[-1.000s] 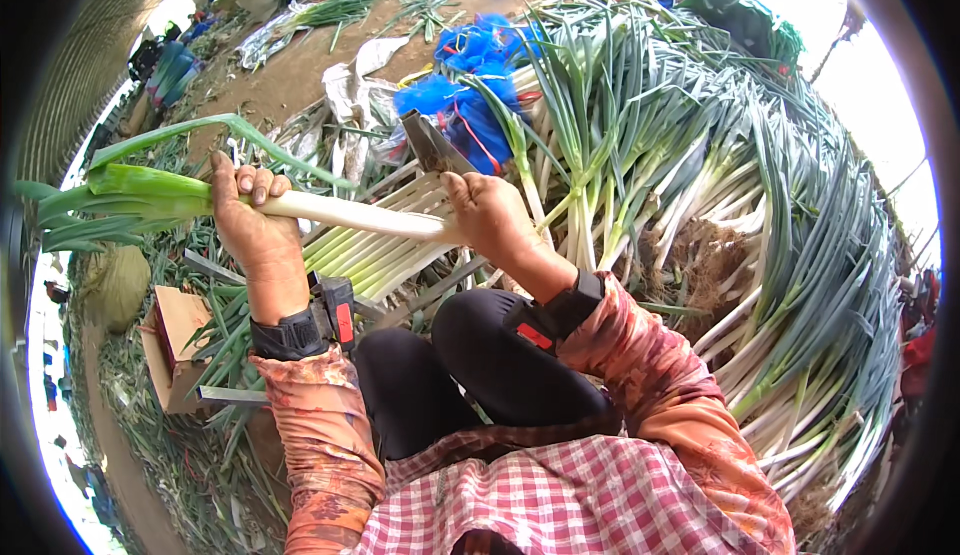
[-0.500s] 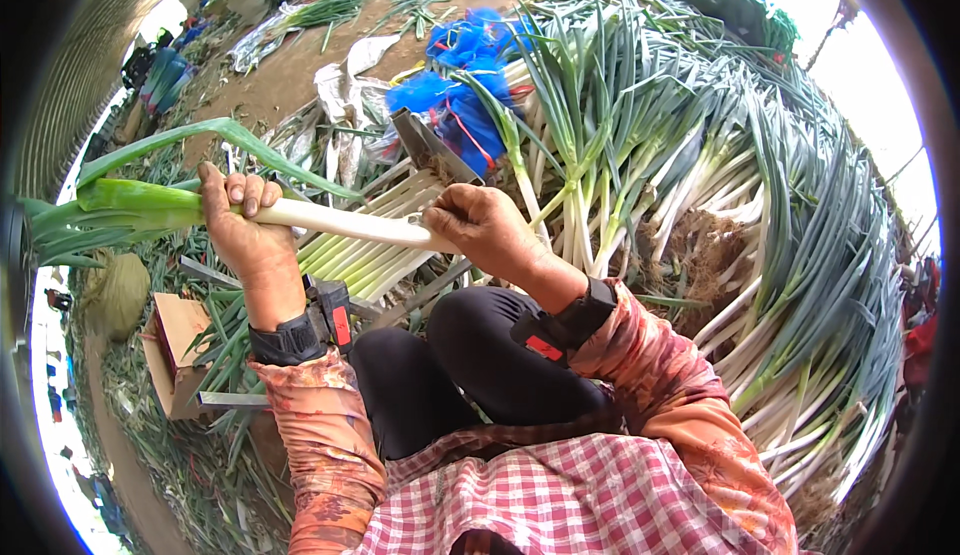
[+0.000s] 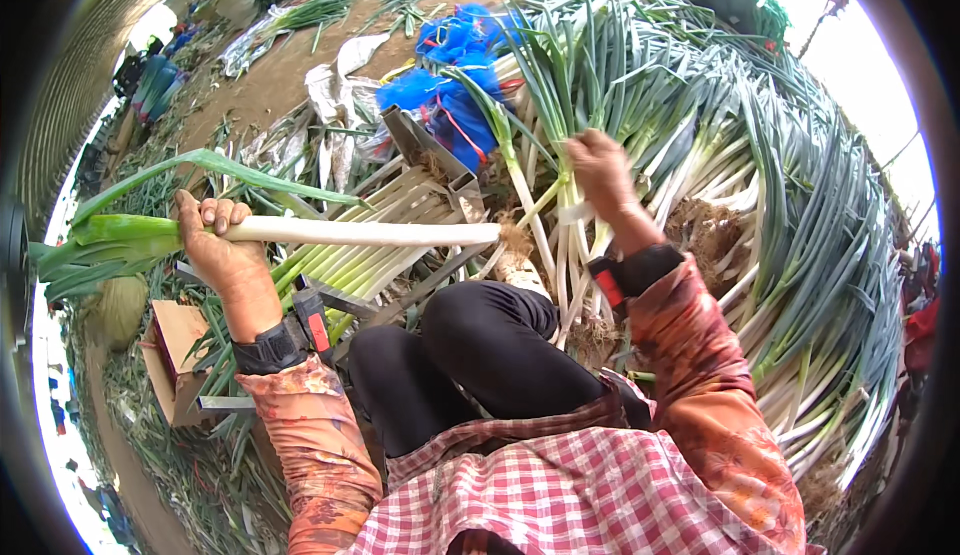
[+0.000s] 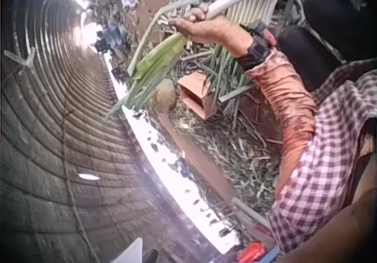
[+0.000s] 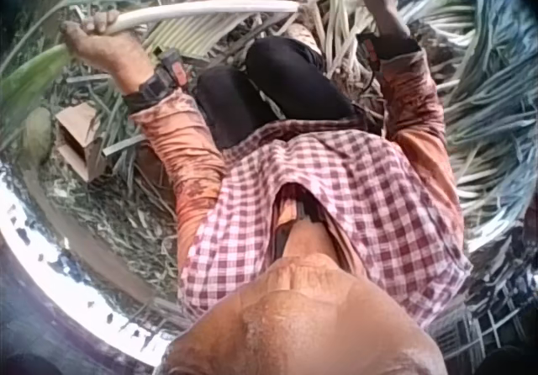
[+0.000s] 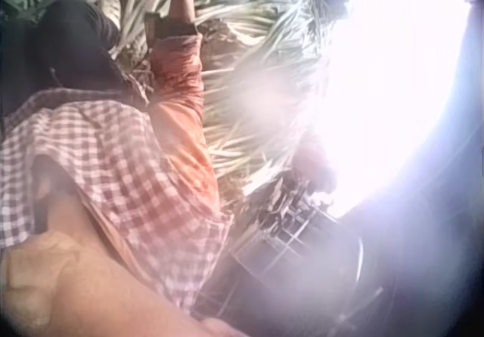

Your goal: Selecting individual leeks from a pile and aligning them into a metal guide for processing.

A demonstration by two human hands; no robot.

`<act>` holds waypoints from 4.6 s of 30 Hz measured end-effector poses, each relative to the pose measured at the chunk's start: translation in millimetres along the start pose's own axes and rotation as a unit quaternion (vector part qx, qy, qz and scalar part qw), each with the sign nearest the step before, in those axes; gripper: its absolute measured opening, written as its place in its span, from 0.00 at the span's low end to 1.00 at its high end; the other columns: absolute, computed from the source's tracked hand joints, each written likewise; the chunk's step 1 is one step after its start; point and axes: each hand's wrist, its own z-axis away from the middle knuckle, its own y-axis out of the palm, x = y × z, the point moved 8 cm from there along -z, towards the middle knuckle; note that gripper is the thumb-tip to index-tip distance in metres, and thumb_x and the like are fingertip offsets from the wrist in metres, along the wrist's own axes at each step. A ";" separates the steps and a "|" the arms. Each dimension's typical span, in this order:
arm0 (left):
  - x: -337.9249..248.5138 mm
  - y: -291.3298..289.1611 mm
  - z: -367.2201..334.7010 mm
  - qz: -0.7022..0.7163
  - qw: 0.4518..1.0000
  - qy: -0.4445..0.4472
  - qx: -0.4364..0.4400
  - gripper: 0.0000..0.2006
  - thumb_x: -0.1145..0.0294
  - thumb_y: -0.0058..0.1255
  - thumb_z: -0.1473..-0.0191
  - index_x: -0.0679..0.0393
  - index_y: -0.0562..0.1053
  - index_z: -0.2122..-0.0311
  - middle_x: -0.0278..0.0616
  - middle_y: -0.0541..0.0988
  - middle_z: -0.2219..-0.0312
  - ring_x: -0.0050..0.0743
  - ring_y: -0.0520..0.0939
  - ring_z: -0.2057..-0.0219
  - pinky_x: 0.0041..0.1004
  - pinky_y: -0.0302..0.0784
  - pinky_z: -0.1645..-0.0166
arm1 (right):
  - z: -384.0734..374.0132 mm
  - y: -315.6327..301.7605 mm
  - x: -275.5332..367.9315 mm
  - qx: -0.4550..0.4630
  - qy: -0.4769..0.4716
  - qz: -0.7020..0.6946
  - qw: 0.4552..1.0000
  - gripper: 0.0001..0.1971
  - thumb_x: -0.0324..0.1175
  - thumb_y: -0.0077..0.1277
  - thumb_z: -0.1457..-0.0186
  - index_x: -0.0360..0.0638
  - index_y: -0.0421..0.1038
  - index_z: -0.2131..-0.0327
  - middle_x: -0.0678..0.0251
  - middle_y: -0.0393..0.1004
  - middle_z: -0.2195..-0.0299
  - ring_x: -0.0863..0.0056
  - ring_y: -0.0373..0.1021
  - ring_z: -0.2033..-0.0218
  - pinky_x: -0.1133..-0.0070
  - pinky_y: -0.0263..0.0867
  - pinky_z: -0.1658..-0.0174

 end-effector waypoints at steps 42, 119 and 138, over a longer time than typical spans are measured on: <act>-114.3 -29.4 21.8 0.215 0.955 0.070 0.193 0.23 0.51 0.50 0.50 0.55 0.66 0.53 0.39 0.74 0.64 0.31 0.75 0.61 0.34 0.74 0.58 | 118.1 78.1 76.3 0.532 0.096 0.242 0.806 0.06 0.24 0.47 0.62 0.41 0.62 0.86 0.78 0.60 0.91 0.89 0.57 0.90 0.83 0.50 0.88; -131.1 -190.5 -140.3 -0.934 0.204 0.229 0.180 0.20 0.81 0.47 0.61 0.54 0.66 0.58 0.42 0.71 0.66 0.44 0.71 0.60 0.38 0.65 0.58 | 11.1 428.7 118.2 0.334 -0.464 0.209 0.793 0.11 0.36 0.49 0.51 0.54 0.70 0.61 0.66 0.71 0.73 0.64 0.70 0.67 0.69 0.65 0.61; 117.6 -341.5 -168.9 -0.868 0.369 -0.051 0.327 0.34 0.53 0.62 0.67 0.48 0.65 0.51 0.40 0.72 0.61 0.43 0.70 0.56 0.37 0.64 0.52 | -28.1 434.8 -102.8 0.326 -0.240 0.393 0.826 0.17 0.29 0.44 0.54 0.59 0.74 0.60 0.68 0.71 0.66 0.64 0.64 0.57 0.70 0.52 0.47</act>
